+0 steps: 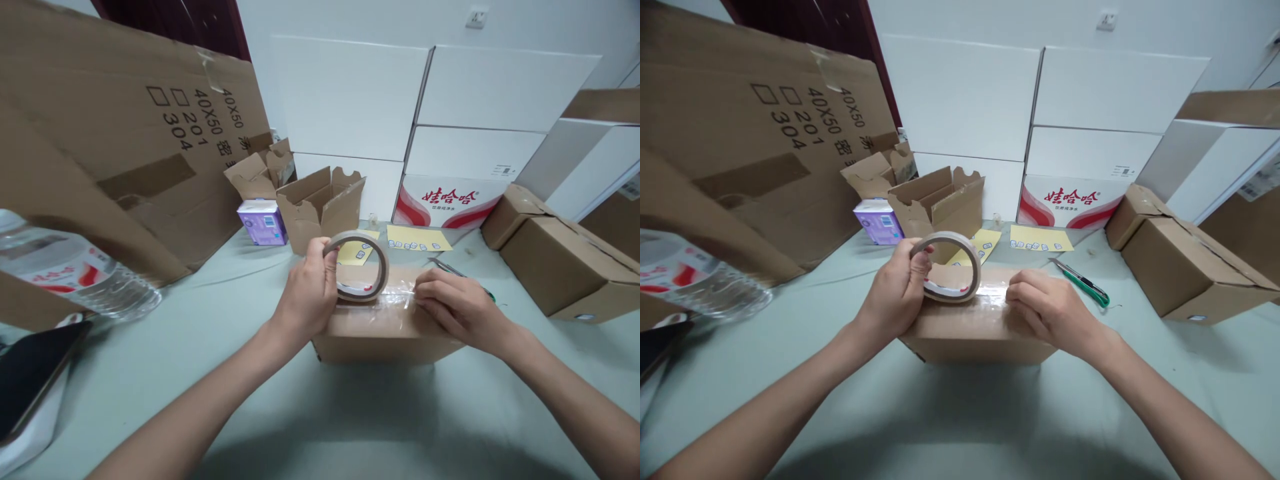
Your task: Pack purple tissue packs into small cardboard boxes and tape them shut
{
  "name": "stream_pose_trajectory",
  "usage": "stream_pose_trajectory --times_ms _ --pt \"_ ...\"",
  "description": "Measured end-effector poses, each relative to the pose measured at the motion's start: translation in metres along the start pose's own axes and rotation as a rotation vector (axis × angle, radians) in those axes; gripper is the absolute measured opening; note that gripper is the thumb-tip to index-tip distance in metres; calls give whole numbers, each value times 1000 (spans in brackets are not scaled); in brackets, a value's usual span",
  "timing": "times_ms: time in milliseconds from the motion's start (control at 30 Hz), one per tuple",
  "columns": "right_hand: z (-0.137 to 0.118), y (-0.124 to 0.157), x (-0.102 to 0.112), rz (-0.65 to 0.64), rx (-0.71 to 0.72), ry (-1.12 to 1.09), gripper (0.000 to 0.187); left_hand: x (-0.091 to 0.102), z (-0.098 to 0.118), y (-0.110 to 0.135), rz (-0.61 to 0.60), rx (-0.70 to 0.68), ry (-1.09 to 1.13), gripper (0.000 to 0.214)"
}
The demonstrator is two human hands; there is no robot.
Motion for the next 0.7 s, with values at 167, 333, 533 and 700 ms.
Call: stream_pose_trajectory --times_ms 167,333,533,700 --pt "2 -1 0 7 7 37 18 -2 16 -10 -19 -103 -89 26" --pt "-2 -3 0 -3 21 63 20 -4 28 -18 -68 -199 -195 23" --pt "-6 -5 -2 -74 -2 60 22 -9 38 -15 -134 -313 -301 19" --pt "-6 -5 -5 -278 -18 -30 25 -17 48 -15 -211 -386 -394 20"
Point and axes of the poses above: each hand's wrist, its own y-axis away from the middle knuckle, its own x-axis out of the back of the hand, z = x × y, the point moved 6 cm from there along -y, towards the middle knuckle, and after that the axes turned 11 degrees about y, right-handed, at the moved point
